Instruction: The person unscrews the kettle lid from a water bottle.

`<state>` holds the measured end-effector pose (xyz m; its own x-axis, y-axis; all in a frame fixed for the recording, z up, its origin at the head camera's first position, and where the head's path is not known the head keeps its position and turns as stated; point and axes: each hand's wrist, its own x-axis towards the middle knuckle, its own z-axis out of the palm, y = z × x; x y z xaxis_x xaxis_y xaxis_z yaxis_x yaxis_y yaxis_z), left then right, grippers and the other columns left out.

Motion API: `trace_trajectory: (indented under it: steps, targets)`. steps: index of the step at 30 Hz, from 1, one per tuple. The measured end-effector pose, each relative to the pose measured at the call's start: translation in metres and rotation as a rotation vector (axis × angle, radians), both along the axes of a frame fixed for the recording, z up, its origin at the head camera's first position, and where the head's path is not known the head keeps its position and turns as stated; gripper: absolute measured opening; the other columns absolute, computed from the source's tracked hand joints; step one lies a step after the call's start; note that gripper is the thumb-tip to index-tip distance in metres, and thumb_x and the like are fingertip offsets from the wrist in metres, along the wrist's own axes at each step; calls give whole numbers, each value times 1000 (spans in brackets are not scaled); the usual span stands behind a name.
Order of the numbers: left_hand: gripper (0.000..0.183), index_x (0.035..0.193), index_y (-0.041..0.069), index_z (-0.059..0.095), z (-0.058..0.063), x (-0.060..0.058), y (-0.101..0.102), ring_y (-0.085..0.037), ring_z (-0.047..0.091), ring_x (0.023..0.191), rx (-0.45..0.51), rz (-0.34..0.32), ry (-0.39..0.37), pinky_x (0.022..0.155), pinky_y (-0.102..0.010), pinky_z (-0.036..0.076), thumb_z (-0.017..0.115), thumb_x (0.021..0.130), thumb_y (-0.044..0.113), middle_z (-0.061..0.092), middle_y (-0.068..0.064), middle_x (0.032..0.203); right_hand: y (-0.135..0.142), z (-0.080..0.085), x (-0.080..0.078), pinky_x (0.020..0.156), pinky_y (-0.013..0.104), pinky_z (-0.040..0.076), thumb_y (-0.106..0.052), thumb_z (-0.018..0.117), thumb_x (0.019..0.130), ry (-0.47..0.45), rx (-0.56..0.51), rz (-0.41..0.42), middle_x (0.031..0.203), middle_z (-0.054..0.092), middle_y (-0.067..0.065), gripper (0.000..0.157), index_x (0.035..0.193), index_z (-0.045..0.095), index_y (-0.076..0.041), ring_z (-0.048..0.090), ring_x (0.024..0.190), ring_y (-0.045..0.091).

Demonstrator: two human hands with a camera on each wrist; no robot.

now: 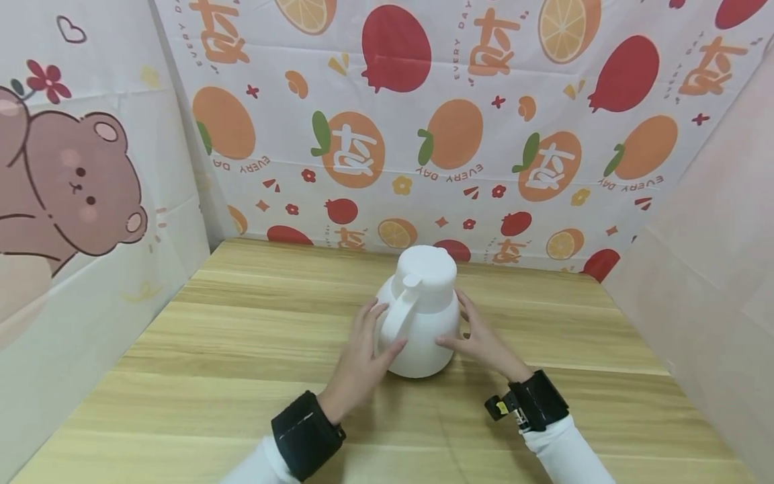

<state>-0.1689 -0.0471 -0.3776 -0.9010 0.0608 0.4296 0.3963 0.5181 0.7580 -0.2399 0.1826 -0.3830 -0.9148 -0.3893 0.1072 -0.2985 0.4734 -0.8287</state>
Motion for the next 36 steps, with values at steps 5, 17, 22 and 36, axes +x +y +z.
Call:
trace_trajectory:
  steps: [5, 17, 22, 36]
  targets:
    - [62, 145, -6, 24, 0, -7, -3, -44, 16, 143, 101, -188, -146, 113, -67, 21, 45, 99, 29, 14, -29, 157, -13, -1, 4, 100, 70, 37, -28, 75, 78, 30, -30, -31, 154, 24, 23, 105, 152, 3, -13, 27, 138, 45]
    - [62, 149, -5, 13, -6, -4, 1, -46, 10, 143, 132, -242, -133, 113, -69, 16, 40, 101, 23, 5, -31, 158, -10, 1, 6, 99, 69, 39, -30, 74, 79, -28, -48, -26, 157, 17, 21, 105, 153, -1, -18, 22, 141, 43]
    - [60, 149, -3, 16, -7, 2, 7, -45, 7, 144, 149, -233, -128, 112, -69, 14, 40, 101, 23, 4, -30, 158, -5, 0, 5, 100, 67, 40, -30, 72, 80, -43, -34, -3, 158, 14, 21, 104, 152, -2, -20, 21, 140, 44]
    - [40, 115, -11, 49, -6, 16, 25, -55, -3, 140, 146, -172, -123, 109, -74, 10, 40, 101, 25, 3, -36, 156, 7, 0, 2, 101, 68, 37, -31, 71, 81, -85, -5, 57, 159, 7, 20, 103, 152, -4, -24, 17, 141, 47]
